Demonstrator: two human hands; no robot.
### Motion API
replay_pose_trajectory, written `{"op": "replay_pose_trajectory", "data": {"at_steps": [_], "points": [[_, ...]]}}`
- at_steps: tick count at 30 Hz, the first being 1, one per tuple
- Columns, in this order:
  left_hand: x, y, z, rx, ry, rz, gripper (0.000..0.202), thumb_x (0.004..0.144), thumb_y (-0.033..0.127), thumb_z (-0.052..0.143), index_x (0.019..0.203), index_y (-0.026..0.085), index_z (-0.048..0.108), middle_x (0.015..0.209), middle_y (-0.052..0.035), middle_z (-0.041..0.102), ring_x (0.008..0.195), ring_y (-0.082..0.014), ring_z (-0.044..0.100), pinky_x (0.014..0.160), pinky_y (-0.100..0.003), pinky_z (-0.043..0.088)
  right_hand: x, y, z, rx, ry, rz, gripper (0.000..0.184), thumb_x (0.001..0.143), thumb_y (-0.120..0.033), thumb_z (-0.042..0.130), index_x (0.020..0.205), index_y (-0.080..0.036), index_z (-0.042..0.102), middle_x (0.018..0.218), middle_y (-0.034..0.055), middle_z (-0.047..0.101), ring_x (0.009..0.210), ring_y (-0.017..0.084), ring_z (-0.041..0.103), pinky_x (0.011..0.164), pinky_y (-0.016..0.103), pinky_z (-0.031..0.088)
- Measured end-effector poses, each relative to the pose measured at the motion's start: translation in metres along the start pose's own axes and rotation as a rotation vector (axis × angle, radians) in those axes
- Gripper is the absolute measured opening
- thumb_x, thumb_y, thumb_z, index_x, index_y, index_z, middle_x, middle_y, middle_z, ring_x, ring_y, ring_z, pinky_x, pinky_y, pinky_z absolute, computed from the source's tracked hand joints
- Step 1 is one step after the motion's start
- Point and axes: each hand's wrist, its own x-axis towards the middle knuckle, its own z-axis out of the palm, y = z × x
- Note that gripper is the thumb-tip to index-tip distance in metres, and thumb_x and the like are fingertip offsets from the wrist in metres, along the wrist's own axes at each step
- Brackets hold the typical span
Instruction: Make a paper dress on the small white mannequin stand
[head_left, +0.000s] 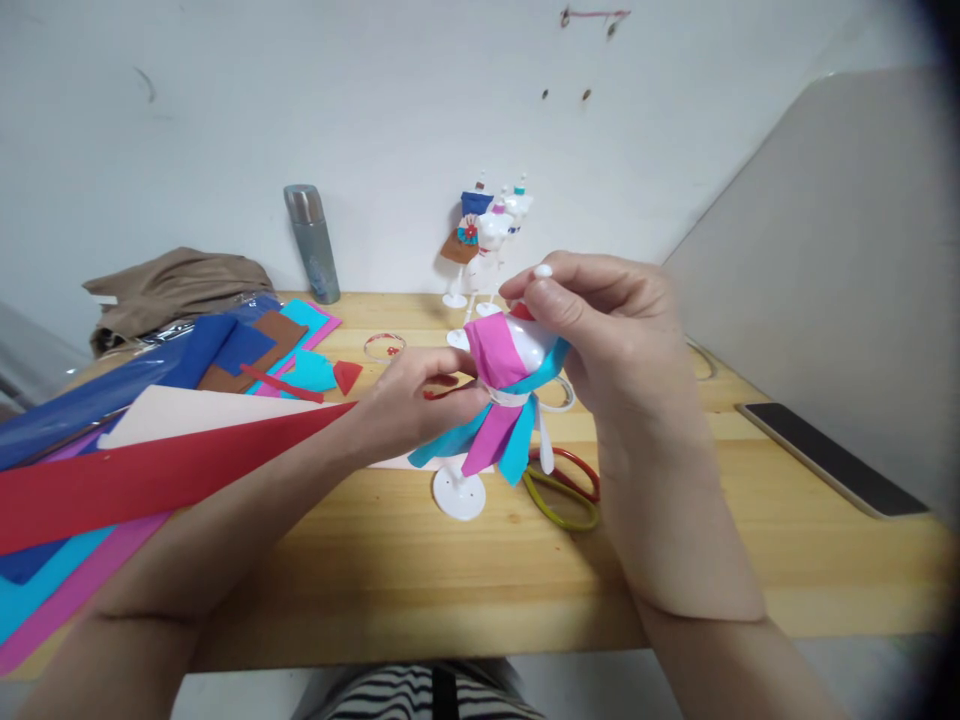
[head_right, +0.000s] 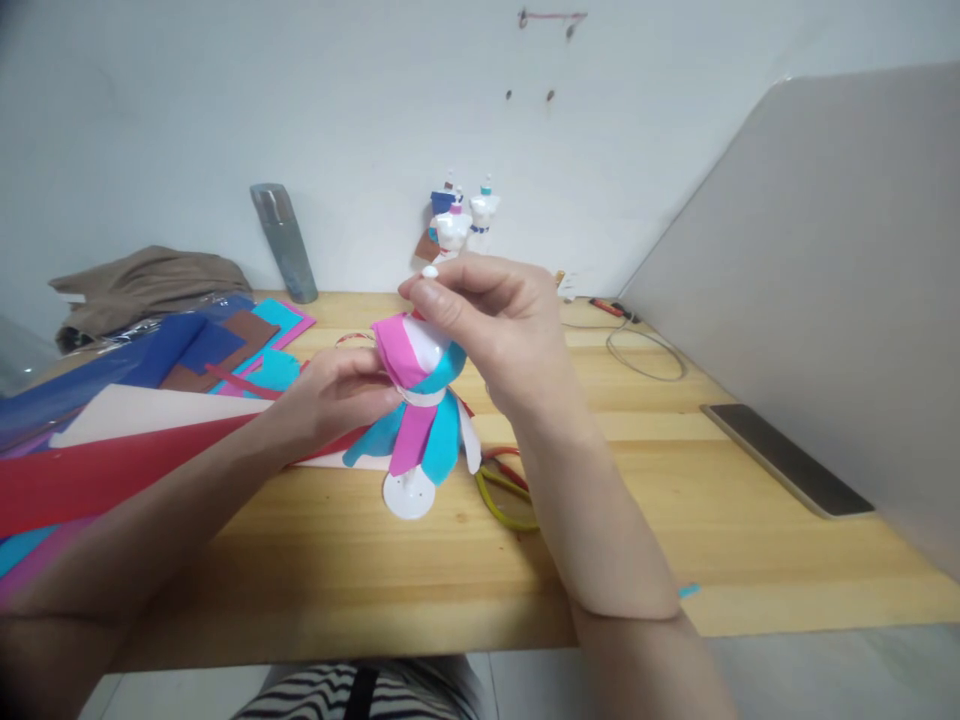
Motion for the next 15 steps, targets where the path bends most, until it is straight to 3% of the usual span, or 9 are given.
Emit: {"op": "replay_pose_trajectory", "data": {"at_steps": [5,9,15], "points": [[-0.004,0.010,0.001,0.103,0.032,0.030,0.026,0.083,0.033,0.065,0.096,0.014,0.075,0.097,-0.0078,0.077,0.097,-0.0244,0.071,0.086,-0.038,0.057,-0.001,0.000,0.001,-0.006,-0.007,-0.001,0.017,0.077,-0.036,0.083,0.066,-0.026,0.075,0.066,-0.0022,0.063,0.063,0.011,0.054,0.054,0.026,0.040],[-0.005,0.013,-0.002,0.139,-0.016,0.055,0.028,0.087,0.036,0.063,0.100,0.015,0.076,0.105,-0.0071,0.077,0.104,-0.0249,0.069,0.089,-0.038,0.055,-0.002,-0.001,0.000,-0.033,-0.006,0.016,0.016,0.077,-0.036,0.083,0.068,-0.026,0.074,0.067,-0.0020,0.062,0.063,0.012,0.054,0.054,0.026,0.040],[-0.005,0.012,-0.002,0.271,0.034,0.166,0.025,0.084,0.034,0.061,0.094,0.015,0.075,0.096,-0.0055,0.077,0.097,-0.0226,0.069,0.086,-0.036,0.054,-0.002,-0.001,0.002,-0.008,-0.020,-0.009,0.018,0.076,-0.034,0.082,0.065,-0.025,0.072,0.065,-0.0023,0.060,0.064,0.012,0.053,0.055,0.027,0.039]]}}
